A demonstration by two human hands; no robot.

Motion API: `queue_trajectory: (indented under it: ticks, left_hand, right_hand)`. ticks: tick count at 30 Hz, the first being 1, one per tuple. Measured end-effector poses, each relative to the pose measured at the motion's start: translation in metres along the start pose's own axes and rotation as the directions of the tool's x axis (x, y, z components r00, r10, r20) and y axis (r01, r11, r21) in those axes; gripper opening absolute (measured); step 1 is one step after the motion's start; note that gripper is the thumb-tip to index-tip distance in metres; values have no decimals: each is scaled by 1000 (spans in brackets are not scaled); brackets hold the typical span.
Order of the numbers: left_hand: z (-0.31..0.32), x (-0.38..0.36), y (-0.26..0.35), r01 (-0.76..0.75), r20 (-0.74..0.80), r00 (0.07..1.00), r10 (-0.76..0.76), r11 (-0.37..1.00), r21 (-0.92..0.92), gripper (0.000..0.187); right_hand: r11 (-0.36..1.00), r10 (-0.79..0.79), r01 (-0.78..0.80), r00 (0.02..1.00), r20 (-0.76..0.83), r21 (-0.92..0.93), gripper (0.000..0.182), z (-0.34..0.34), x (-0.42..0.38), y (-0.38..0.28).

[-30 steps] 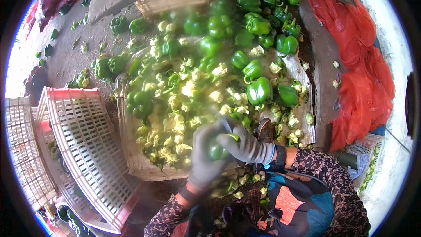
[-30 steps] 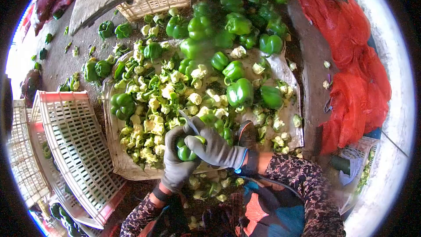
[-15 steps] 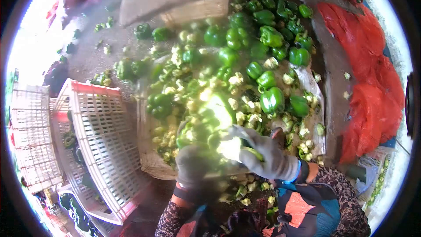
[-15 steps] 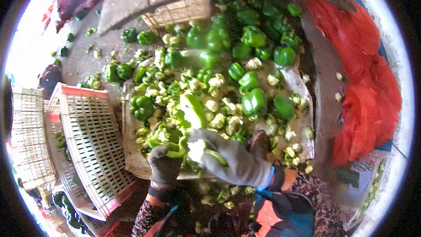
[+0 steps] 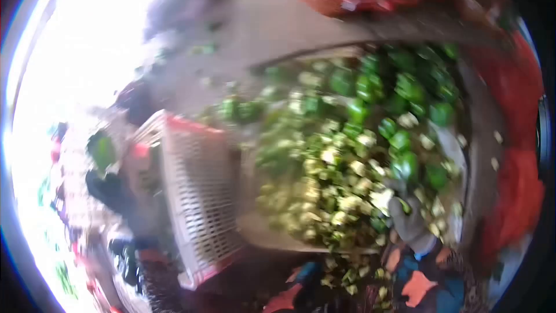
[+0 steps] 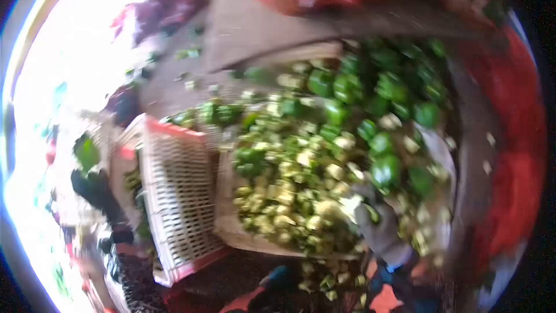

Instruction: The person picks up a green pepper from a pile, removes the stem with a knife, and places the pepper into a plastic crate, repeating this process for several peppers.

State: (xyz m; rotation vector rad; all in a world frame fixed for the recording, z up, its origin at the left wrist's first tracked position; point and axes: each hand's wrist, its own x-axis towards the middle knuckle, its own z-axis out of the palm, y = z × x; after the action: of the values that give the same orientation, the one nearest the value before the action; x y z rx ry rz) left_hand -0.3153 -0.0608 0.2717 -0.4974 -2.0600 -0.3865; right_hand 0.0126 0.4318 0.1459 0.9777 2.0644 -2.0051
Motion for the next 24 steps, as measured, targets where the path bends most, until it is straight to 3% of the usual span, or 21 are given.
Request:
queue_trajectory:
  ticks: [1,2,3,4,5,6,7,9,10,11,12,13,15,16,17,18,19,21,22,23,24]
  left_hand:
    - [20,-21,-29,272,134,959,-248,940,-206,56]
    - [38,-56,-50,445,317,870,-377,878,-177,55]
    - [49,-84,-59,512,427,795,-430,854,-92,53]
    - [59,-105,-62,546,492,739,-460,837,-39,51]
    - [62,-121,-62,569,531,697,-482,823,0,49]
    - [64,-127,-58,580,553,671,-495,814,25,47]
    - [68,-126,-54,590,574,653,-495,807,25,46]
    - [60,-118,-33,593,550,672,-496,805,1,42]
    - [55,-109,-21,596,534,688,-491,803,-31,41]
    - [52,-95,-3,585,515,716,-471,808,-75,39]
    - [48,-82,14,579,494,742,-453,805,-132,38]
    - [46,-70,34,576,479,764,-431,792,-205,37]
    - [47,-55,77,618,520,757,-395,691,-376,34]
    - [53,-54,98,672,591,719,-366,582,-458,33]
    - [60,-61,119,701,692,673,-262,526,-482,32]
    - [69,-56,165,350,620,775,123,734,-582,36]
    - [78,-59,216,-63,519,688,508,754,-654,41]
    - [96,-129,252,540,837,386,388,640,-546,44]
    - [99,-117,297,515,884,169,435,726,-455,52]
    - [113,-143,319,243,742,232,629,701,-671,66]
    - [131,-182,339,130,643,279,714,635,-761,78]
  right_hand:
    - [988,-122,119,992,-21,-94,38,-1,6,12]
    - [971,-190,182,981,-37,-155,35,-3,5,6]
    - [882,-398,368,916,-49,-296,35,-7,13,21]
    - [776,-506,492,859,75,-395,47,-15,22,31]
    - [705,-214,310,951,226,-638,62,-22,15,17]
    - [546,-574,625,764,294,-559,66,-24,19,32]
    - [629,-373,554,830,414,-546,63,-29,18,46]
    - [446,-493,608,779,386,-657,62,-52,23,65]
    - [545,-275,379,924,267,-748,58,-69,30,63]
    - [757,-425,355,905,0,-549,54,-81,43,60]
    - [867,-219,126,966,-140,-482,60,-98,59,63]
    - [790,-49,-100,973,-225,-605,71,-106,77,75]
    - [913,-18,-25,995,-101,-408,86,-109,107,95]
    - [913,-19,-23,995,-98,-407,86,-111,120,97]
    - [868,154,-174,985,-81,-465,93,-114,132,98]
    - [793,322,-313,944,-76,-523,101,-115,138,103]
    - [794,326,-315,943,-75,-520,101,-116,138,113]
    - [915,285,-279,958,-23,-291,111,-128,134,130]
    - [911,396,-379,914,86,-160,110,-134,125,129]
    - [935,353,-345,927,128,-82,103,-131,106,118]
    - [960,279,-279,942,185,-26,96,-132,98,140]
